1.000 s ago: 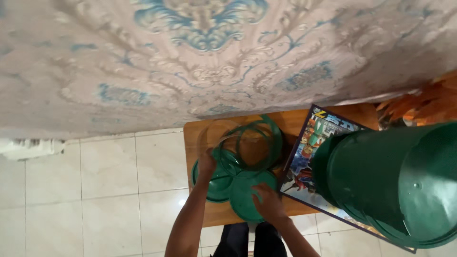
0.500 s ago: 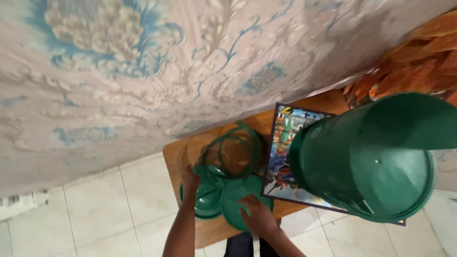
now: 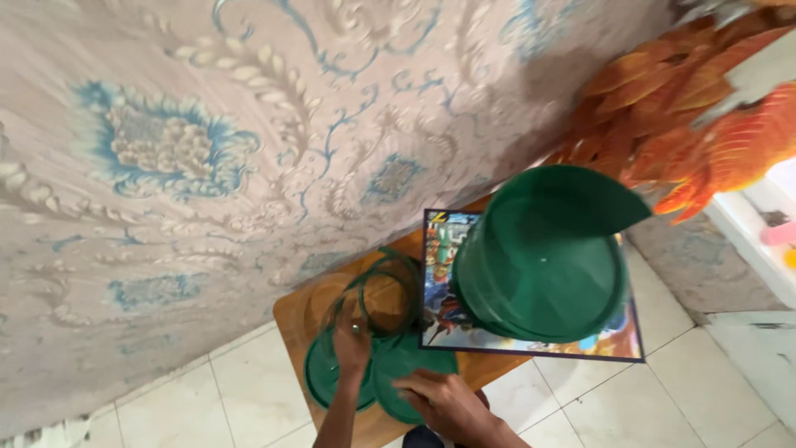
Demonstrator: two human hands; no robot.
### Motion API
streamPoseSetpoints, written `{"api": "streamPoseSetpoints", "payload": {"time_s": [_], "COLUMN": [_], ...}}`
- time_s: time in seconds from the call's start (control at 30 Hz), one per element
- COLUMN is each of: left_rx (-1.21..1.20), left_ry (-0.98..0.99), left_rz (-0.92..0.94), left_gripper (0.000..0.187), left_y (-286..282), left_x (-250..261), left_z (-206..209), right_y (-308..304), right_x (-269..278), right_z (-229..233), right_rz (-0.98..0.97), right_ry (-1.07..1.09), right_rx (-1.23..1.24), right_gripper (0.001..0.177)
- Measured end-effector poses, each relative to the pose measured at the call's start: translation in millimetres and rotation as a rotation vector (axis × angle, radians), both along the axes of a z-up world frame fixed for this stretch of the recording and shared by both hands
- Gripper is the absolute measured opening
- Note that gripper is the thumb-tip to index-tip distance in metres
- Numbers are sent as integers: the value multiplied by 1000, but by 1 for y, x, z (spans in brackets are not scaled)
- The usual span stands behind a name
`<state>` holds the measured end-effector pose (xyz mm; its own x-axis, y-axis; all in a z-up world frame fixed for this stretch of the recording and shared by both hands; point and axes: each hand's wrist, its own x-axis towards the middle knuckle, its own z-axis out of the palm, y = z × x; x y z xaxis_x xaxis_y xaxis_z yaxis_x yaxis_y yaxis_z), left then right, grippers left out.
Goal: The person disassembles a green plastic container by removing the lid, separating the inner liner, and peeling off the outer shell. The components are placed on a wooden table.
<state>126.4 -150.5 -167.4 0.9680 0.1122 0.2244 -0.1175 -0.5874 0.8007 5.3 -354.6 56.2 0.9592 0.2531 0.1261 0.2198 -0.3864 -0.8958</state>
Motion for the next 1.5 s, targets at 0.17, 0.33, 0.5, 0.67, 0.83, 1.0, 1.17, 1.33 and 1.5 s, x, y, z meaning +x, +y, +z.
{"api": "streamPoseSetpoints", "payload": {"time_s": [0.17, 0.33, 0.5, 0.67, 0.83, 1.0, 1.17, 1.33, 1.5], "left_rx": [-238, -539, -753, -563, -351, -174, -483, -598, -588], "left_ry": [296, 85, 137, -64, 28, 17, 70, 181, 194], "left_rz": [-70, -270, -301, -190, -18, -22, -27, -8, -29], "left_gripper": [18, 79, 87, 78, 77, 84, 81, 86, 89], "left_y": [-86, -169, -225, -257, -270, -270, -275, -281, -278], "left_x": [-44, -78, -88, -86, -80, -72, -71, -70, -72], "left_z": [73, 171, 205, 179, 156, 128, 145, 178, 186], "right_y": [-57, -120, -139, -134, -135, -143, -159, -186, -187], "right_x": [-27, -26, 5, 40, 69, 93, 103, 119, 120], "right_z": [23, 52, 78, 64, 30, -11, -30, -8, 2], "right_rz": [-208, -454, -505, -394, -251, -70, 11, 359, 15], "right_ry": [165, -87, -215, -157, 21, 2, -37, -191, 228], "right_rx": [-127, -127, -283, -448, -631, -840, -863, -999, -577], "right_gripper": [26, 30, 44, 48, 57, 61, 61, 40, 56]}}
